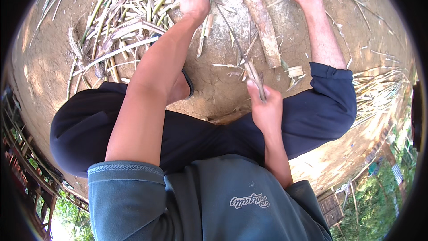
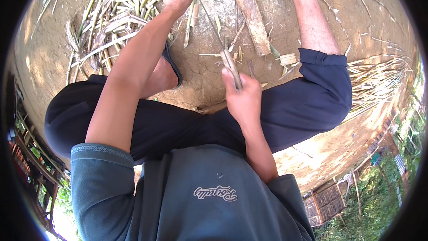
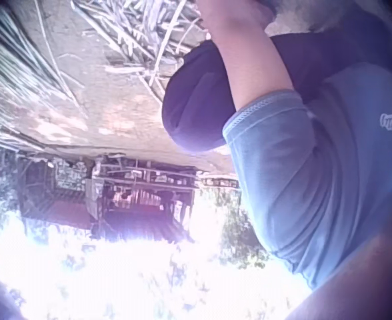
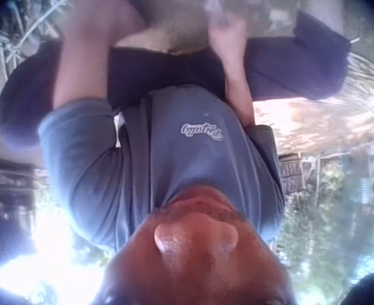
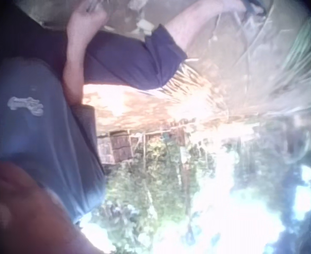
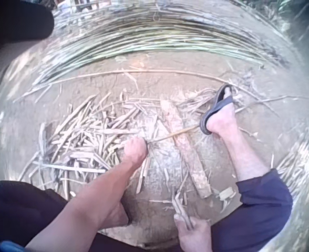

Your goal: The person sits on the ground and uses a large knife to cut long bamboo stalks into smaller pieces. They hold the stalks with their left hand and chop them with the knife in their right hand, accumulating a pile of cut segments.

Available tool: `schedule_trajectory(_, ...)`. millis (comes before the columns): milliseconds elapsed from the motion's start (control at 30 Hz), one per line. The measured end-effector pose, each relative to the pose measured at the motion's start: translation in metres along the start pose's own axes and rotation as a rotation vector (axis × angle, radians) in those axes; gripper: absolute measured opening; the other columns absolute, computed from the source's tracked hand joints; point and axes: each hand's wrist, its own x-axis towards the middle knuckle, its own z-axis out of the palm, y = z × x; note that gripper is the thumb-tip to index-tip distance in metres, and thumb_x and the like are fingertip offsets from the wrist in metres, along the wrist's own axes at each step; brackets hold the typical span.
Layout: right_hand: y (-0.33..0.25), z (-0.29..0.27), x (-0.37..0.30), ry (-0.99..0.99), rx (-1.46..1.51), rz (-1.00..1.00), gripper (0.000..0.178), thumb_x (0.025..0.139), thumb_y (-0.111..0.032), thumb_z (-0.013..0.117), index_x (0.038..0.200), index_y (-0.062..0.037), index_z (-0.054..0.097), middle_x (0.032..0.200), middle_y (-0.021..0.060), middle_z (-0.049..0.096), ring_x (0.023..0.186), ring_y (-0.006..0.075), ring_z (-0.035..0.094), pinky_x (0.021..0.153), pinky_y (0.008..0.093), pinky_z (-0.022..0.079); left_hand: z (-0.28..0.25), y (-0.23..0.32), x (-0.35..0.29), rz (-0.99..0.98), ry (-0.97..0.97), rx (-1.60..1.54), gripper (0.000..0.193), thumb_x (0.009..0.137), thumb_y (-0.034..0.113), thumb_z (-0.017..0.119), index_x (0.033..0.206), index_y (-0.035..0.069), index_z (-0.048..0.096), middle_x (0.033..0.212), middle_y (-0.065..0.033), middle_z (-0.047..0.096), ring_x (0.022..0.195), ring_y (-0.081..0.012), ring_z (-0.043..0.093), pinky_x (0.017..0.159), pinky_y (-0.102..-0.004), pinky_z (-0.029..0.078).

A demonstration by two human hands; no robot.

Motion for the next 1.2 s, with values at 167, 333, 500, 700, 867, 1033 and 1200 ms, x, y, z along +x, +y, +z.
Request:
schedule_trajectory(167, -0.009, -0.01, 0.003, 0.002, -0.05, 0.085, 0.047, 0.092, -0.036, 0.065, 0.062, -0.001, 0.054, 0.051, -0.0027, 0.037, 0.053, 0.006, 0.032, 0.045, 0.0312, 0.027, -0.006, 0.0, 0.004, -0.002, 0.007, 0.008, 0.025, 0.088, 0.014, 0.053, 0.095, 0.002, 0.073, 0.099, -0.0198, 0.071, 0.093, -0.0325, 0.07, 0.079, -0.0414, 0.056)
schedule_trajectory(333, -0.001, -0.01, -0.012, -0.027, -0.004, 0.03, 0.044, 0.093, -0.034, 0.064, 0.067, 0.0008, 0.057, 0.052, -0.0031, 0.038, 0.053, 0.0059, 0.033, 0.046, 0.0307, 0.027, 0.007, 0.001, -0.004, -0.011, 0.005, -0.009, 0.024, 0.087, 0.013, 0.053, 0.095, 0.002, 0.073, 0.099, -0.0191, 0.071, 0.095, -0.0315, 0.069, 0.082, -0.0418, 0.055)
schedule_trajectory(500, 0.005, -0.002, -0.008, 0.002, 0.004, 0.013, 0.043, 0.091, -0.034, 0.065, 0.067, 0.0007, 0.06, 0.048, 0.0063, 0.039, 0.047, 0.0118, 0.035, 0.045, 0.0356, 0.031, -0.001, 0.007, -0.003, -0.078, -0.004, -0.007, 0.023, 0.086, 0.013, 0.055, 0.097, 0.004, 0.073, 0.099, -0.0176, 0.071, 0.093, -0.0297, 0.07, 0.081, -0.0386, 0.055)
schedule_trajectory(700, 0.014, 0.023, 0.008, 0.029, 0.049, -0.039, 0.04, 0.09, -0.033, 0.066, 0.068, 0.0002, 0.061, 0.048, 0.0109, 0.045, 0.045, 0.0155, 0.04, 0.047, 0.0372, 0.035, 0.014, -0.001, -0.008, -0.08, -0.014, -0.027, 0.023, 0.087, 0.018, 0.057, 0.096, 0.004, 0.073, 0.099, -0.0191, 0.071, 0.094, -0.0308, 0.07, 0.08, -0.0401, 0.055)
schedule_trajectory(867, 0.021, 0.017, 0.02, -0.009, 0.034, -0.041, 0.04, 0.091, -0.035, 0.066, 0.072, 0.0006, 0.064, 0.051, 0.0015, 0.045, 0.051, 0.0084, 0.041, 0.048, 0.0329, 0.035, 0.002, -0.003, -0.007, -0.079, -0.02, -0.017, 0.022, 0.088, 0.017, 0.056, 0.095, 0.006, 0.074, 0.093, -0.0165, 0.072, 0.09, -0.0282, 0.071, 0.078, -0.0376, 0.056)
schedule_trajectory(1033, 0.011, 0.043, 0.055, 0.009, -0.004, -0.087, 0.04, 0.091, -0.035, 0.066, 0.07, -0.0005, 0.064, 0.051, -0.0008, 0.044, 0.051, 0.0077, 0.037, 0.046, 0.0321, 0.032, 0.052, 0.009, -0.044, -0.152, 0.023, -0.055, 0.021, 0.086, 0.016, 0.057, 0.092, 0.004, 0.073, 0.086, -0.0144, 0.073, 0.09, -0.0279, 0.072, 0.081, -0.0394, 0.056)
schedule_trajectory(1200, 0.063, -0.002, -0.019, 0.005, 0.163, -0.023, 0.041, 0.09, -0.031, 0.067, 0.067, 0.0009, 0.056, 0.052, 0.0022, 0.039, 0.052, 0.0083, 0.035, 0.047, 0.0324, 0.03, 0.017, -0.032, -0.036, -0.266, 0.031, -0.096, 0.031, 0.085, 0.023, 0.057, 0.104, 0.001, 0.068, 0.099, -0.0193, 0.069, 0.092, -0.029, 0.068, 0.094, -0.0433, 0.043)
